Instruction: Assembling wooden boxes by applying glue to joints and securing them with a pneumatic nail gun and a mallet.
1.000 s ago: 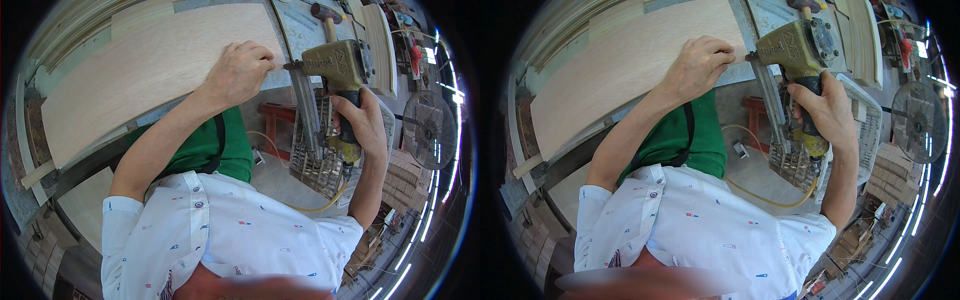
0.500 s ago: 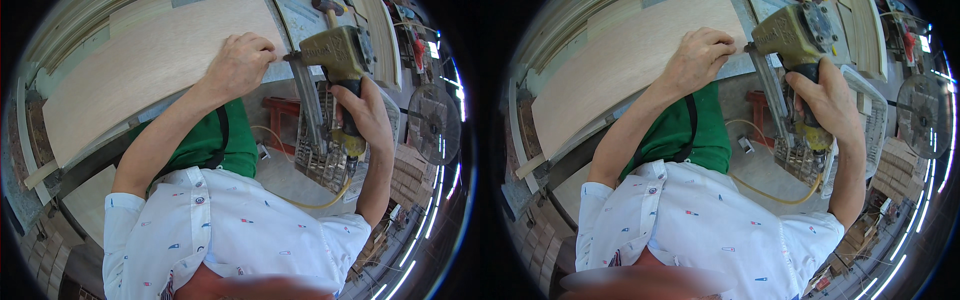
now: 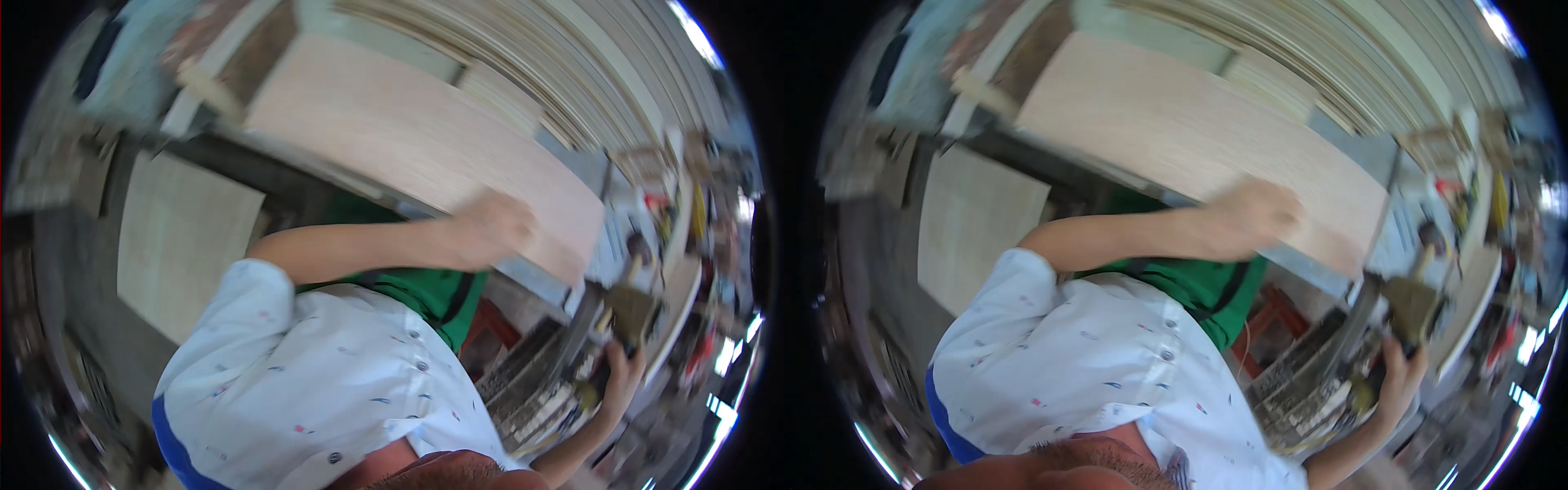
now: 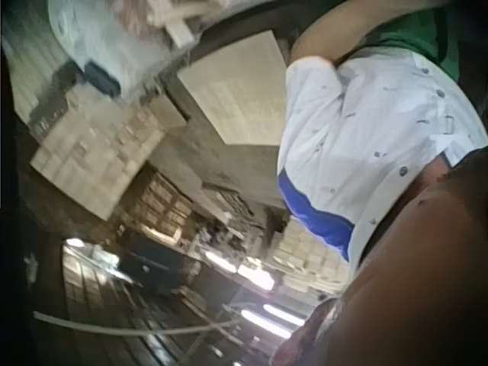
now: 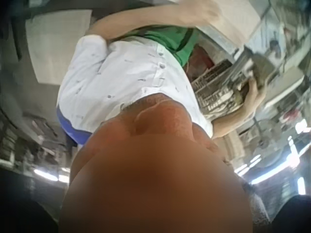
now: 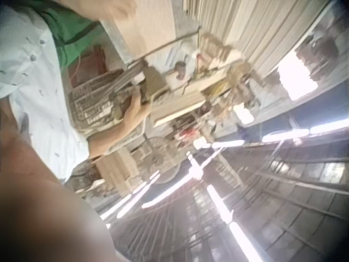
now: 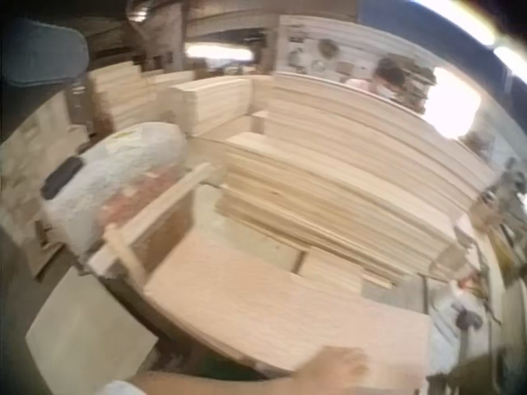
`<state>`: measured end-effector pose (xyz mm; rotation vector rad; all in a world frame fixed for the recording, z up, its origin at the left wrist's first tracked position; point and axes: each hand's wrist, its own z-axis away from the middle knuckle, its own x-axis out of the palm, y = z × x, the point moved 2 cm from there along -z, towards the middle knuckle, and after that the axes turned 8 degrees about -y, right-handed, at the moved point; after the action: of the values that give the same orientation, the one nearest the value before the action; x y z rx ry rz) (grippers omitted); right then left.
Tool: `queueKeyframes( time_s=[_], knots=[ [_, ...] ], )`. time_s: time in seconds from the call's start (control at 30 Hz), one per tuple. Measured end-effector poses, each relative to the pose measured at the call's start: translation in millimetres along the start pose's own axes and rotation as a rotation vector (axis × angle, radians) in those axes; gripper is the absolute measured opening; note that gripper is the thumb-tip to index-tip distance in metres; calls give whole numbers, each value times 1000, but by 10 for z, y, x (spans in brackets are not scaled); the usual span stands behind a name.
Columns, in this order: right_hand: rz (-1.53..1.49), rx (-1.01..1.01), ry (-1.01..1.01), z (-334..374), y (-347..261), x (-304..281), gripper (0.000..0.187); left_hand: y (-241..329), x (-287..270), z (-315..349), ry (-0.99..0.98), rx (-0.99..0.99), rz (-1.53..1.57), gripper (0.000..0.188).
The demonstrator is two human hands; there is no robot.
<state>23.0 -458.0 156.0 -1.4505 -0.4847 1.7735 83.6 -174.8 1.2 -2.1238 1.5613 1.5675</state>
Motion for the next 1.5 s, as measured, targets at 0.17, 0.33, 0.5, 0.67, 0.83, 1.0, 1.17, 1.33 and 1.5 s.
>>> queueKeyframes(
  time_s=[0.17, 0.33, 0.5, 0.67, 0.83, 1.0, 1.17, 1.33, 1.5],
  knots=[
    [66, -50, 23, -538, 216, -328, 19, -235, -714, 586, -125, -177, -151, 36],
    [492, -70, 160, -1304, 400, -196, 28, -252, -1246, 909, -238, -405, -186, 46],
    [1078, -121, 235, -1753, 812, 381, 40, -202, -1233, 987, -180, -475, -232, 46],
    [900, -200, 242, -1614, 1058, 684, 46, -189, -1230, 1023, -164, -508, -203, 47],
    [669, -508, 598, -1877, 1347, -18, 21, -165, -1236, 972, -145, -555, -200, 46],
    [1038, 142, 308, -2416, 1889, -505, 37, -253, -1244, 1055, -119, -492, -180, 44],
    [734, 72, 235, -2640, 2109, -630, 44, -300, -1213, 1269, -3, -410, -205, 45],
    [229, 136, 290, -2363, 1719, -774, 28, -246, -1228, 1358, 79, -394, -183, 45],
    [-24, -293, 334, -1521, 240, -352, 28, -283, -1208, 1327, 100, -391, -166, 49]
  ],
)
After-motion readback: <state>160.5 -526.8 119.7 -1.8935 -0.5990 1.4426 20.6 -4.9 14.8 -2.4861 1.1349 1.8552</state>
